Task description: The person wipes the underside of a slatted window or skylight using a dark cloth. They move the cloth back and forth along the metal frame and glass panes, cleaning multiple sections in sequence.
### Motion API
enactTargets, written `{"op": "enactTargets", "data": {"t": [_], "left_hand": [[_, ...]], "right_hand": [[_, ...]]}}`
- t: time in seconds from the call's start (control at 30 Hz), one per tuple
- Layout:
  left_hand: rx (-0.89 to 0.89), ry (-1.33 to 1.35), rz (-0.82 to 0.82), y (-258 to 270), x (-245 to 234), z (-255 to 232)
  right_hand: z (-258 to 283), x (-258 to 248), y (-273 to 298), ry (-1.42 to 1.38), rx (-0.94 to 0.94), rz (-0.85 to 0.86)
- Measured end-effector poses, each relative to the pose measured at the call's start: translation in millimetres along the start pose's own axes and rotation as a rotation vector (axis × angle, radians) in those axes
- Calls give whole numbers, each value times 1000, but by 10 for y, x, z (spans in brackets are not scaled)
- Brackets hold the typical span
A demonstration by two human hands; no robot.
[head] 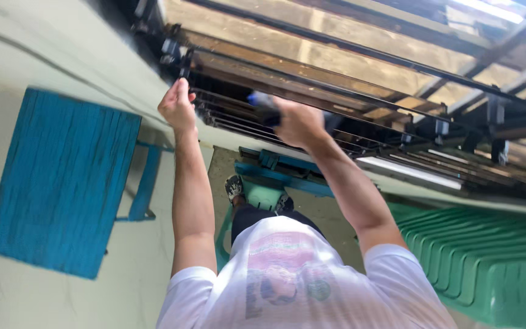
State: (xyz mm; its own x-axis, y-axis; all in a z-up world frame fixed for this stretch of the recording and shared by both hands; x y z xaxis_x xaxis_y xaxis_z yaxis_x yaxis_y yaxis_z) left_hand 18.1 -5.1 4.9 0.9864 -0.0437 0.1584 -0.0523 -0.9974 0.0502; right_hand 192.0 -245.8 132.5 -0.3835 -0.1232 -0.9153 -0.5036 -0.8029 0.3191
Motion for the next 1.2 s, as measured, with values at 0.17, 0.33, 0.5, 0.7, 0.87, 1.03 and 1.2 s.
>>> {"op": "enactTargets", "data": {"t": [0.17,0.33,0.5,0.7,0.87,1.03,1.2], "left_hand": [[95,29,-28,-92,28,37],[37,61,-55,-79,63,85],[62,30,-39,-139,89,175],[62,66,-6,-67,125,179],[10,43,76,-124,-1,214],[-192,108,178,-246,-30,95],[-119,168,192,-213,-95,143]], "right_hand": [[189,-88,-155,198,-409,-98],[-1006,-277,831,361,-83,-172],[-1507,-153,1186,382,-100,-514],[-754,106,600,390,-165,-542],[27,5,320,324,-234,-387],[1060,28,-522,316,-396,-233],[1082,89,-538,239,-397,-255]]}}
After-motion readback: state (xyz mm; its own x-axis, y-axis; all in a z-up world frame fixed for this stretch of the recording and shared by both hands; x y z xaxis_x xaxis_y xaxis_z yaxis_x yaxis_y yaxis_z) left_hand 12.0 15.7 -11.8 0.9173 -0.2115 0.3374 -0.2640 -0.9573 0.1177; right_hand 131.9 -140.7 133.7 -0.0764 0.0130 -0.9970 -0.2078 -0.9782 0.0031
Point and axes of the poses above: each hand's wrist, its own y-axis away from the middle knuckle, its own x-axis out of the palm, z = x × y, the point moved 1 cm from there along -y, towards the middle knuckle, and after that the axes turned 5 degrees about x, right-handed, at the moved point
